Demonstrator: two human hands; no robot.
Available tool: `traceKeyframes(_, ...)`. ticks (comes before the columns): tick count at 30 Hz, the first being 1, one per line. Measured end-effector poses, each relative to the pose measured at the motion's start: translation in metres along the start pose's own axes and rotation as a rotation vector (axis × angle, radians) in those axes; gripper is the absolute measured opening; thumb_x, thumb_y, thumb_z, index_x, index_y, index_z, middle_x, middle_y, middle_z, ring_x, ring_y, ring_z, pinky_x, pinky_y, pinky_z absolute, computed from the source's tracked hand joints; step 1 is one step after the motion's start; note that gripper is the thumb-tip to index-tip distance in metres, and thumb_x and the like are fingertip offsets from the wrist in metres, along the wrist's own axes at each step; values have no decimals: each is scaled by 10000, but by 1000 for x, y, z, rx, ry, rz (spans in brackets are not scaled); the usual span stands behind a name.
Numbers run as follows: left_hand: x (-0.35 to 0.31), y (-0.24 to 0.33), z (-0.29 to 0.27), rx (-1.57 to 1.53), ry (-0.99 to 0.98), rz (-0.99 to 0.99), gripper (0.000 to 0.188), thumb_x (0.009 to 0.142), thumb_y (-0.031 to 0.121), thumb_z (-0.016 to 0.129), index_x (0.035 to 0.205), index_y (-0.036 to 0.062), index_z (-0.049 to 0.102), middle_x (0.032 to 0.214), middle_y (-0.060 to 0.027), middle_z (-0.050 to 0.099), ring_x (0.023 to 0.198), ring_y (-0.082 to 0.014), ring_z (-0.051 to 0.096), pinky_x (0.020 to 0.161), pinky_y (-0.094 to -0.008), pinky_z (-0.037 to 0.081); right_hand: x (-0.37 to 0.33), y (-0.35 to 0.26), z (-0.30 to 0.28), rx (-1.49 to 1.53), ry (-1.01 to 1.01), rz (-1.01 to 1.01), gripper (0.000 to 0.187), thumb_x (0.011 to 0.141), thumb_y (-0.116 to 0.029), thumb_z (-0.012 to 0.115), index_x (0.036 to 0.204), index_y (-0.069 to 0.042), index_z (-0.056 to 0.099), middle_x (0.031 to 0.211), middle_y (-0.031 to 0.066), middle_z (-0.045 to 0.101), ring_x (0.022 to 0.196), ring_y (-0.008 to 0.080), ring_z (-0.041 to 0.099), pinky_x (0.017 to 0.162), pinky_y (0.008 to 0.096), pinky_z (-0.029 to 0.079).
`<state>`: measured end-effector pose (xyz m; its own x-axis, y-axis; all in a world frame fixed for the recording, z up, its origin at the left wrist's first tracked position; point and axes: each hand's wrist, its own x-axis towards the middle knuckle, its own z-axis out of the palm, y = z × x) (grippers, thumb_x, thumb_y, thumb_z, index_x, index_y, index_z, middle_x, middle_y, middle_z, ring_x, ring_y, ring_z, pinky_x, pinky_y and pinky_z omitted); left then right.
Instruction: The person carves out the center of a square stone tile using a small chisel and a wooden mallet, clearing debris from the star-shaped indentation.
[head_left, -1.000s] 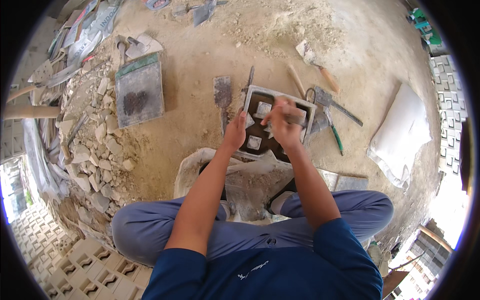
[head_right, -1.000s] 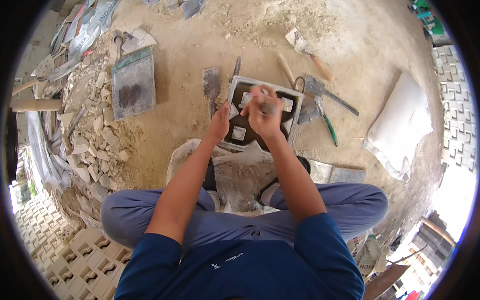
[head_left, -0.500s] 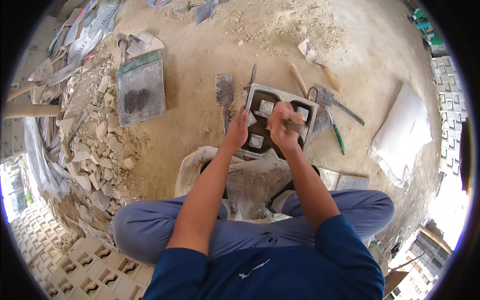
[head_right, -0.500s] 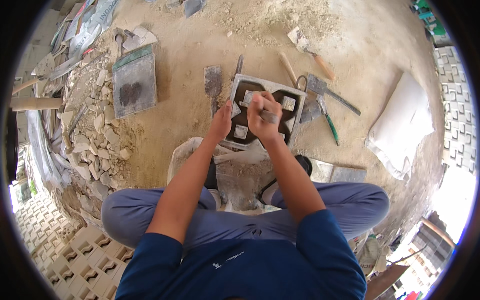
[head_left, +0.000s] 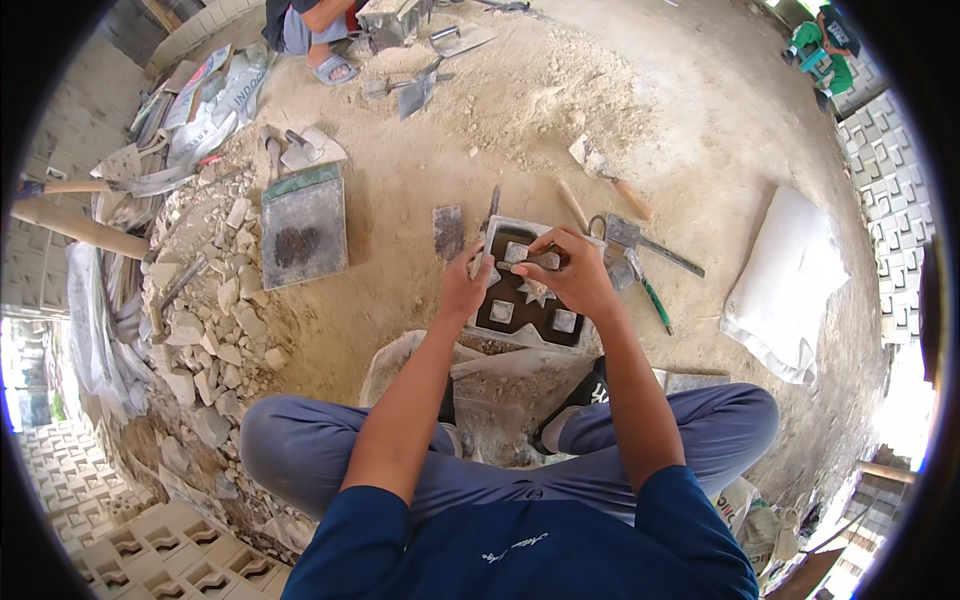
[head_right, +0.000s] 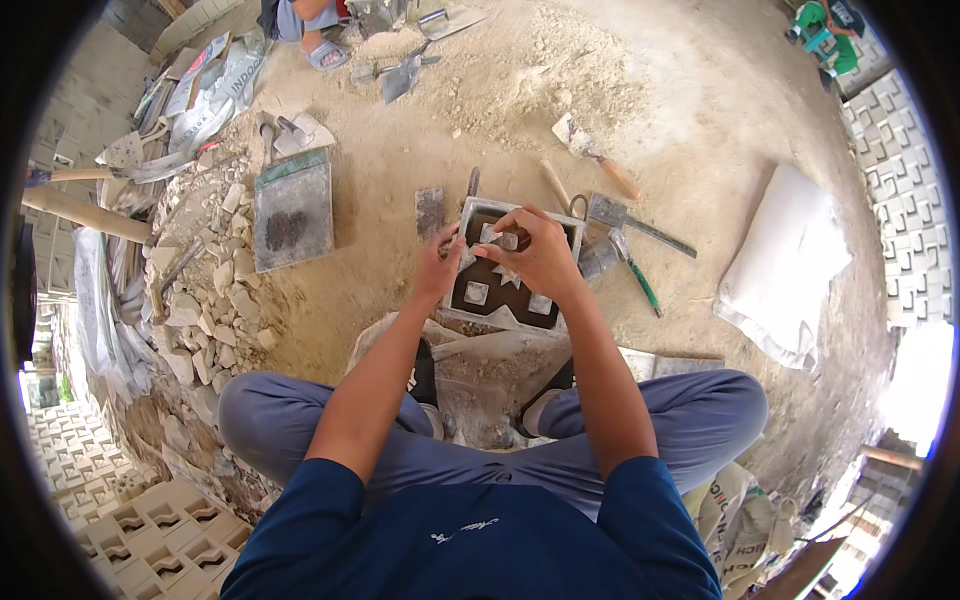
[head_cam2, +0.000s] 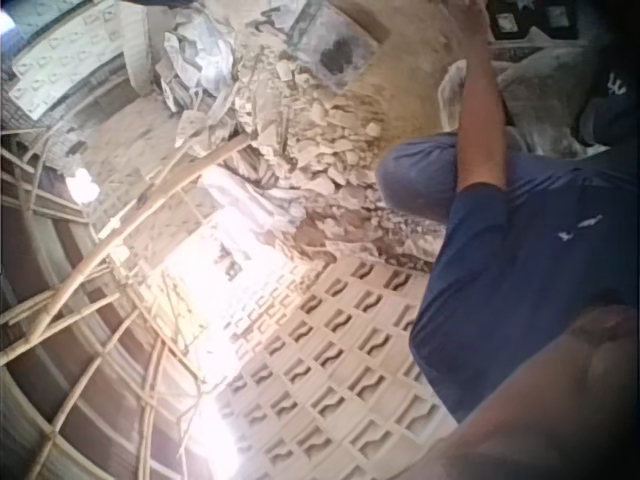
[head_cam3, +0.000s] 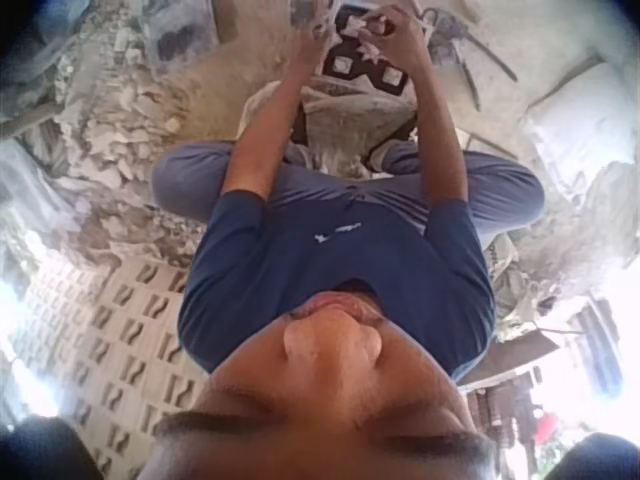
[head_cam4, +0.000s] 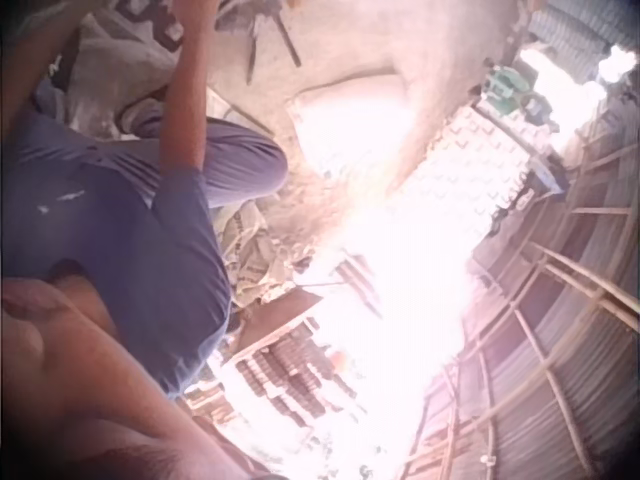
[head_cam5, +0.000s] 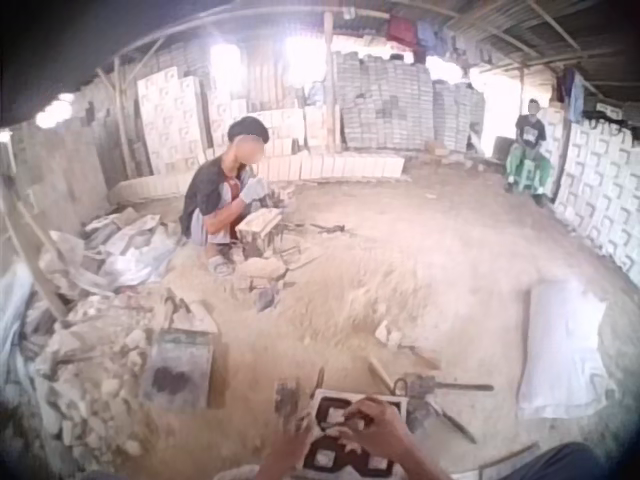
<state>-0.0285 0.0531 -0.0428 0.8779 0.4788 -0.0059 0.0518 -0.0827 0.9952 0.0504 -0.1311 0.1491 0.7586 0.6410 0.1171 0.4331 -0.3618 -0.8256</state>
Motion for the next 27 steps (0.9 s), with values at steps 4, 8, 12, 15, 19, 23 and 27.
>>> traceKeyframes(4,-11,102,43,306,-187,493,372,853,126,724,1209,56,642,1185,-157,665,1142,-360,612,971,-414,490,-22,20,-29,114,7,159,330,795,-183,853,993,5,667,910,56,662,717,128,633,676,275,510)
traceKeyframes(8,-7,115,49,314,-204,631,261,854,125,724,1085,35,644,1101,-160,680,1066,-351,642,875,-402,520,-26,17,-33,433,-104,156,362,848,-179,812,1094,35,653,979,71,703,859,113,657,751,273,520)
traceKeyframes(12,-3,109,63,269,-240,279,206,954,198,649,882,5,648,794,-136,671,746,-287,675,658,-371,504,-43,56,-39,751,98,284,341,929,-232,728,1140,23,649,969,56,712,915,114,660,785,283,525)
traceKeyframes(15,2,100,65,212,-75,312,355,1000,254,605,752,2,624,611,-98,623,582,-209,626,549,-329,457,-62,129,-8,95,345,225,291,907,-218,717,1113,-21,659,1090,117,649,1045,265,615,925,392,484)
traceKeyframes(19,3,110,75,-19,128,253,506,1038,282,551,599,34,508,522,-36,544,498,-106,530,490,-285,401,-68,151,23,-271,576,156,300,831,-127,721,1111,-51,642,1272,179,501,1190,392,468,1027,471,393)
traceKeyframes(23,9,115,80,-296,231,229,492,1049,232,538,604,43,445,532,39,434,458,-51,374,432,-272,275,-59,144,31,-378,651,169,330,828,-84,690,1152,-65,631,1339,185,461,1225,403,439,1027,487,394)
traceKeyframes(27,9,119,81,-363,239,224,487,1046,234,544,612,85,382,560,65,359,486,-39,291,436,-268,218,-55,135,33,-366,629,268,331,835,-73,665,1164,-75,632,1358,185,450,1234,406,428,997,482,427)
